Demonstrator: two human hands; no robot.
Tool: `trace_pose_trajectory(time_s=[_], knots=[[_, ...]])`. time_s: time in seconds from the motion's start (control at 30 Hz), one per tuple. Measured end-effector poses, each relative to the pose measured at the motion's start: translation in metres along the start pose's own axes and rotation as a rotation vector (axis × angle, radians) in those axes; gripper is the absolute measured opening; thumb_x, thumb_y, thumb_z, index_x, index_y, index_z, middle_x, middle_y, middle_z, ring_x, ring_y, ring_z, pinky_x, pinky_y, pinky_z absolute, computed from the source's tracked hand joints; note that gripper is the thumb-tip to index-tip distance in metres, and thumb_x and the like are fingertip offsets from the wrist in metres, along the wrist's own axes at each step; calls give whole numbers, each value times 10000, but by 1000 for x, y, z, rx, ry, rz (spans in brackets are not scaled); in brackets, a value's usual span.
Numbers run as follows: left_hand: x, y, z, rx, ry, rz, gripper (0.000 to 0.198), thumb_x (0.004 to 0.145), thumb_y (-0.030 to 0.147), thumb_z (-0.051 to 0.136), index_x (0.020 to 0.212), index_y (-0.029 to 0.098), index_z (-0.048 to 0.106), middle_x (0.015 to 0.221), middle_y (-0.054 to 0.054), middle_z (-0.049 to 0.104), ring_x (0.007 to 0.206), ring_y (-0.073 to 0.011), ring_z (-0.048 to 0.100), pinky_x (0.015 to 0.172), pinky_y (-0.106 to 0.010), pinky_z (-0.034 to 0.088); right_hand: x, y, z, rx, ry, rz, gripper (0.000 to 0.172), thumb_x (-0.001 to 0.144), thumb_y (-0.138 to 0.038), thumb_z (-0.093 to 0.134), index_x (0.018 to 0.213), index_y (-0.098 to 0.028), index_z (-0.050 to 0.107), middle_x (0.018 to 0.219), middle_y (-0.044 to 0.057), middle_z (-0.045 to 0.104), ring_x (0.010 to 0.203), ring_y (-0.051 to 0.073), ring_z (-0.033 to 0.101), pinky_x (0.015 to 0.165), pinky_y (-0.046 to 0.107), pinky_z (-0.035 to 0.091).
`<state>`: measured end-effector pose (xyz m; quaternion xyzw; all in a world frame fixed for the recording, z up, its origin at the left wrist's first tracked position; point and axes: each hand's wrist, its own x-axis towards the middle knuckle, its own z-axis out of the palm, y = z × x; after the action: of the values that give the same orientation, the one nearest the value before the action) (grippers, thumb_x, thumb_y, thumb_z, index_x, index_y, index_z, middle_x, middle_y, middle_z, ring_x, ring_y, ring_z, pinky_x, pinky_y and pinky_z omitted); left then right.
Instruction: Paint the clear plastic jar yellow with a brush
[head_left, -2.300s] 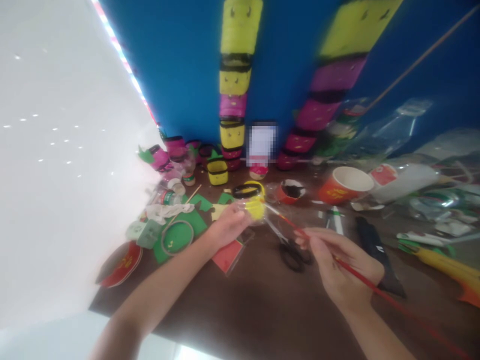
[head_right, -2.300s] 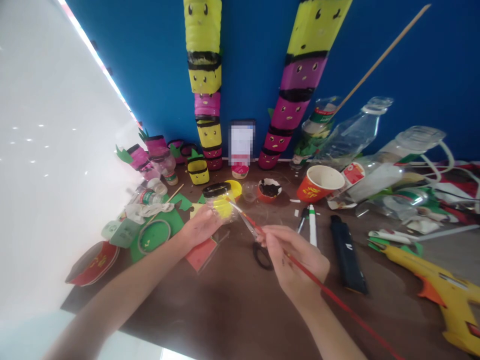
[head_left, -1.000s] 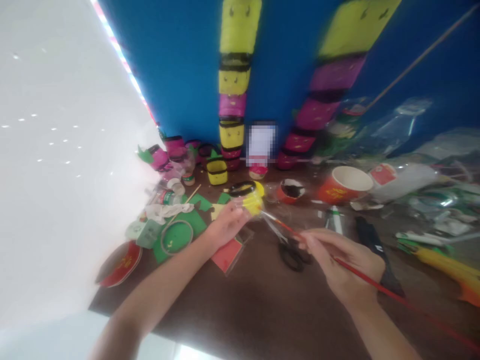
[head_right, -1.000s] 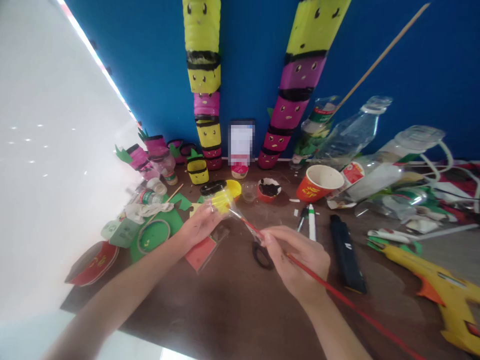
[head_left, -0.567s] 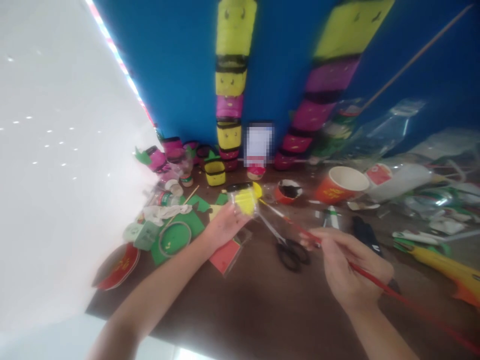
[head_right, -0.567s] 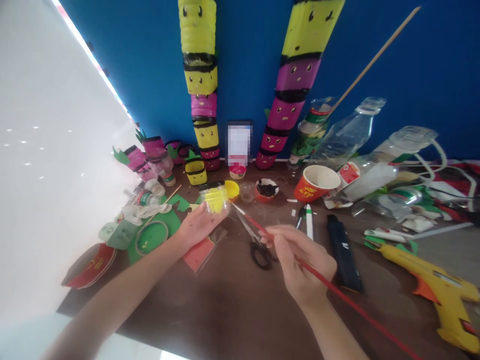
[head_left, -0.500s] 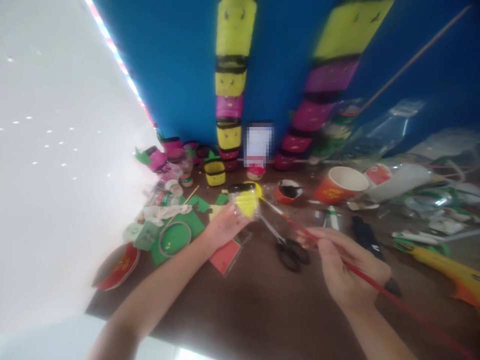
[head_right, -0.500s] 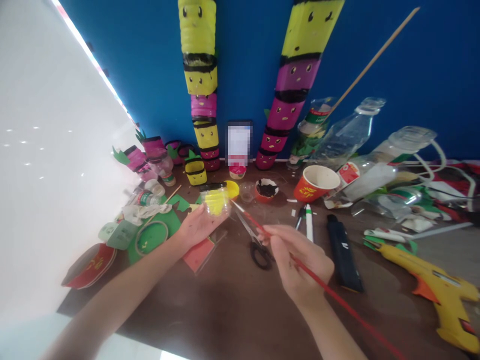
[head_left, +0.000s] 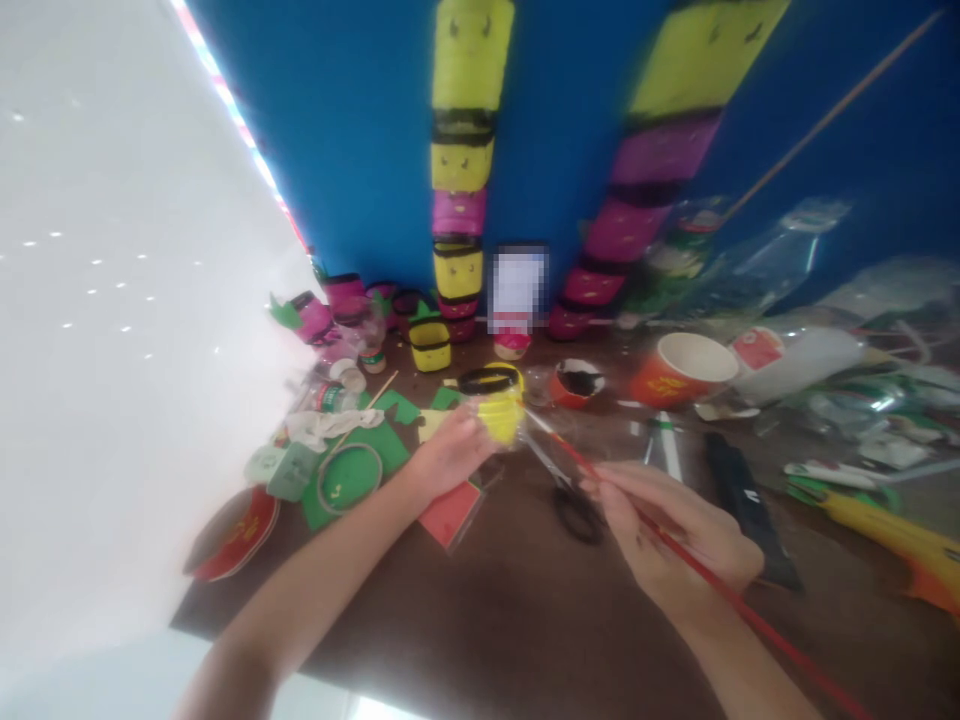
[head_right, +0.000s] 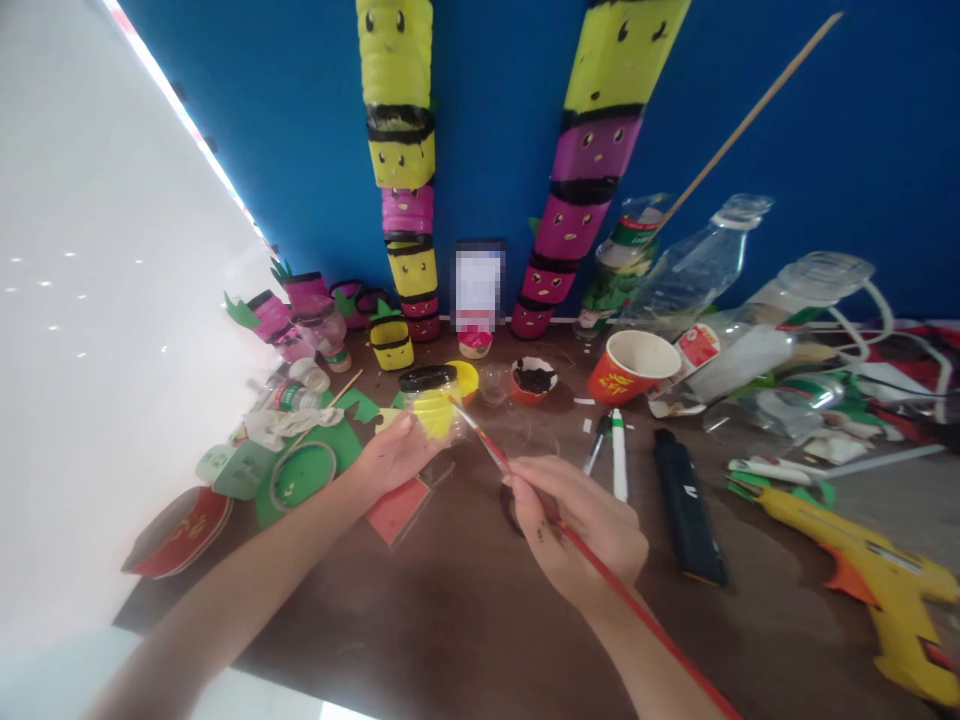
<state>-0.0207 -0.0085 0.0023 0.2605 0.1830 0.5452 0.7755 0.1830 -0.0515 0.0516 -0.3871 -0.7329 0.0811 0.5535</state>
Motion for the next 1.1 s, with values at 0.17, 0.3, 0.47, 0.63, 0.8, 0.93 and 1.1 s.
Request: trace_pose_trajectory(time_s=[0.17, 0.3, 0.47, 0.63, 0.8, 0.93, 1.1], knots=[[0, 0, 1, 17, 16, 0, 382, 668, 285, 711, 1021, 181, 606, 1090, -71, 641, 1112, -227, 552, 1023, -391, 334, 1, -4, -2, -66, -16, 10, 189, 746, -69, 611, 851, -223, 646, 734, -9, 701, 637, 124, 671, 656, 217, 571], [1, -1, 2, 40, -5, 12, 388, 666, 303, 716, 1019, 183, 610, 1091, -78, 643, 1118, -235, 549, 1026, -402, 329, 2, -6, -3, -85, -11, -2, 195, 741, -53, 610, 842, -216, 644, 729, -12, 699, 641, 116, 669, 654, 198, 565], [1, -1, 1, 38, -27, 23, 374, 672, 293, 716, 1015, 184, 615, 1068, -71, 651, 1103, -220, 557, 1026, -385, 335, 0, -5, -1, -86, 7, -13, 196, 734, -51, 619, 831, -219, 650, 725, -12, 700, 636, 117, 668, 653, 203, 564], [0, -1, 3, 30, -32, 26, 370, 685, 283, 701, 1030, 184, 615, 1077, -74, 650, 1107, -225, 557, 1027, -386, 330, -1, -6, -1, -82, -5, 30, 197, 742, -76, 623, 841, -242, 660, 743, -5, 706, 644, 141, 674, 645, 242, 574], [0, -1, 3, 42, -12, 15, 395, 672, 289, 703, 1041, 184, 608, 1088, -82, 647, 1140, -250, 538, 1019, -401, 328, -3, -6, 0, -90, -7, 46, 203, 739, -90, 636, 854, -256, 662, 757, 3, 710, 647, 159, 673, 643, 283, 582], [1, -2, 0, 55, -14, 10, 401, 668, 303, 704, 1038, 183, 608, 1104, -91, 644, 1169, -271, 517, 1015, -421, 330, -4, -4, 0, -85, -10, 42, 239, 730, -68, 641, 875, -258, 659, 773, -1, 709, 657, 148, 671, 655, 271, 581], [1, -2, -2, 60, -7, 14, 403, 670, 302, 705, 1046, 191, 609, 1090, -78, 646, 1146, -257, 532, 1000, -407, 346, -4, -5, 0, -77, -3, 27, 262, 726, -54, 637, 887, -260, 659, 774, -6, 710, 667, 150, 674, 663, 270, 578]])
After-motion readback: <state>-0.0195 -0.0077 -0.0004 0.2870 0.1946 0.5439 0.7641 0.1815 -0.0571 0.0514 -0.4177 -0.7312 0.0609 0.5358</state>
